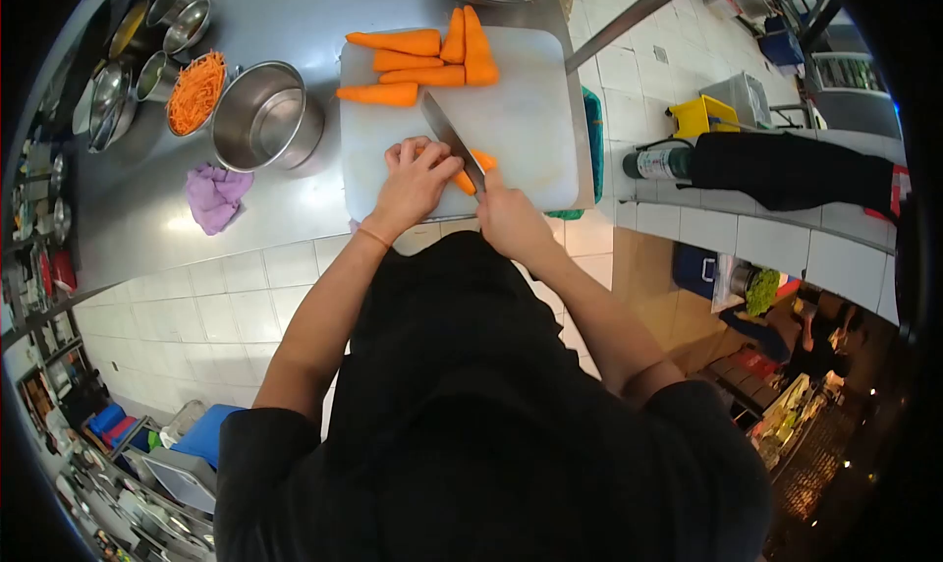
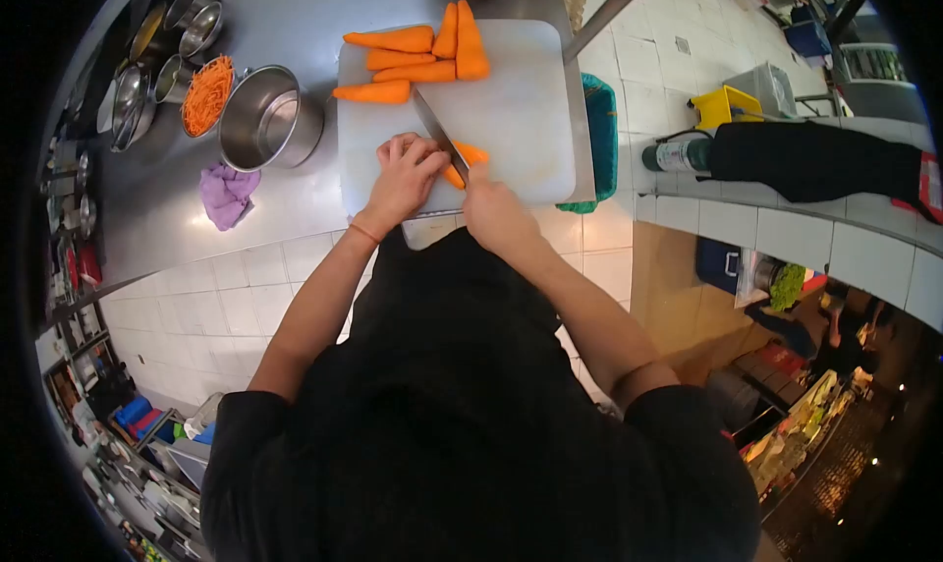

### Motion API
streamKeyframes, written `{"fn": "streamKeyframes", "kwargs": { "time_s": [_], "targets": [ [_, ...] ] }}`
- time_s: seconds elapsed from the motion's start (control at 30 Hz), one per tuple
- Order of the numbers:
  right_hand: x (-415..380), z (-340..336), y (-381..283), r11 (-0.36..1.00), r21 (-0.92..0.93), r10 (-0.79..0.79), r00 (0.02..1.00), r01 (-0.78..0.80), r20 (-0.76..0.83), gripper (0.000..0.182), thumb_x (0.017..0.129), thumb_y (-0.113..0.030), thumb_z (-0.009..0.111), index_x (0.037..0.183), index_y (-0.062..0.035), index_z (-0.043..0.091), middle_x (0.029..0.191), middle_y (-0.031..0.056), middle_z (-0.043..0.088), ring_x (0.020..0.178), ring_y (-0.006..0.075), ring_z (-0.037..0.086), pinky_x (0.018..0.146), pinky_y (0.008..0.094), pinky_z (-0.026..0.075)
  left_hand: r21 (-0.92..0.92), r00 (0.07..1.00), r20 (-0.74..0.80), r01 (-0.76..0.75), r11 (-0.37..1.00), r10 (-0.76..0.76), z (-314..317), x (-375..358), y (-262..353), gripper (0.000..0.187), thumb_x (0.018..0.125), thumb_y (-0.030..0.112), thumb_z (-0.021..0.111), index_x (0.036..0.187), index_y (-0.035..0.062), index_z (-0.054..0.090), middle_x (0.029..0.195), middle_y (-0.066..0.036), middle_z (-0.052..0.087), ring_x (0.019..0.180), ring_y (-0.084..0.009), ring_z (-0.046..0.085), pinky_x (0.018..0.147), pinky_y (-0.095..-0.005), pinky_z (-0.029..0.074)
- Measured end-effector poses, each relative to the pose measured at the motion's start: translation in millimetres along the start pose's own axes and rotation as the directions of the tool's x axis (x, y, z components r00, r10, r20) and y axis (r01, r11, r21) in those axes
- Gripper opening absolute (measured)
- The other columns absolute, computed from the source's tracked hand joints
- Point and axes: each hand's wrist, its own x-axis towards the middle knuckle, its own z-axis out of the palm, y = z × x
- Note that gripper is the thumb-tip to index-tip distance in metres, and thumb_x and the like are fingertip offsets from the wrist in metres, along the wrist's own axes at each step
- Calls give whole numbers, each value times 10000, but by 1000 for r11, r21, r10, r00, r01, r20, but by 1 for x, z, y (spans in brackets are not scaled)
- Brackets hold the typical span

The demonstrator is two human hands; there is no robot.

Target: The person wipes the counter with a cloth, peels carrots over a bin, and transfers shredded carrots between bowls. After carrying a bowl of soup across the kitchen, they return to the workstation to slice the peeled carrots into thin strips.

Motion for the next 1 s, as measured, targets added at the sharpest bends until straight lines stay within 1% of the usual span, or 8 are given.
{"fn": "streamKeyframes", "kwargs": {
  "time_s": [0.17,0.23,0.33,0.43,0.57,0.63,0.87,1.0],
  "targets": [
    [-32,-39,-15,984,-55,180,961,-172,210,187,921,-55,508,1055,49,430,840,329,642,840,505,635,742,603,479,-19,1000,-15,-1,1000,1,3,2,-1,224,853,139,662,1072,181,636,1132,-2,569,1134,-291,478,967,-487,345],
    [-16,1,6,1000,-9,1,999,-1,37,171,933,-59,497,1054,41,430,833,330,641,844,505,637,736,601,478,-13,1000,-19,-3,1000,3,3,2,-1,230,849,129,659,1072,181,637,1136,3,571,1130,-286,479,961,-482,347],
    [16,12,5,997,70,-13,1000,15,-24,160,948,-69,489,1053,34,427,821,329,642,828,510,638,731,601,479,-12,1000,-6,10,1000,-11,3,2,-3,237,846,117,656,1073,181,636,1133,5,570,1134,-281,478,960,-478,347],
    [-20,-32,-12,998,-45,49,996,-46,69,196,960,-85,527,1034,48,404,729,329,610,712,526,608,653,605,456,-30,999,23,36,999,-35,3,2,-3,246,839,99,650,1072,174,635,1137,3,572,1137,-279,479,963,-474,347],
    [-28,-19,-2,998,0,67,992,-68,106,211,954,-92,541,1038,47,405,730,334,609,728,533,606,662,605,465,-54,1000,9,30,998,-29,1,3,-3,244,837,86,643,1067,164,635,1146,-3,576,1140,-281,482,965,-466,348],
    [5,26,11,996,35,-83,991,87,-106,206,960,-84,522,1044,54,394,730,337,607,727,538,603,665,608,459,-78,999,17,41,996,-40,-1,3,-2,245,849,82,588,1078,163,621,1179,-1,571,1153,-272,472,973,-484,335],
    [-31,-43,-14,996,-55,80,980,-71,181,187,934,-59,482,1076,50,430,864,358,634,837,521,632,743,605,489,-77,999,3,47,996,-46,-1,1,-6,255,842,75,597,1084,149,625,1178,1,578,1133,-250,493,971,-455,339],
    [6,19,12,999,-43,-19,1000,20,20,203,928,-54,504,1088,42,425,845,349,635,829,524,634,737,603,486,-94,999,18,49,994,-48,-4,2,-4,237,839,68,616,1065,136,630,1156,-6,592,1122,-251,505,965,-436,352]
  ]
}}
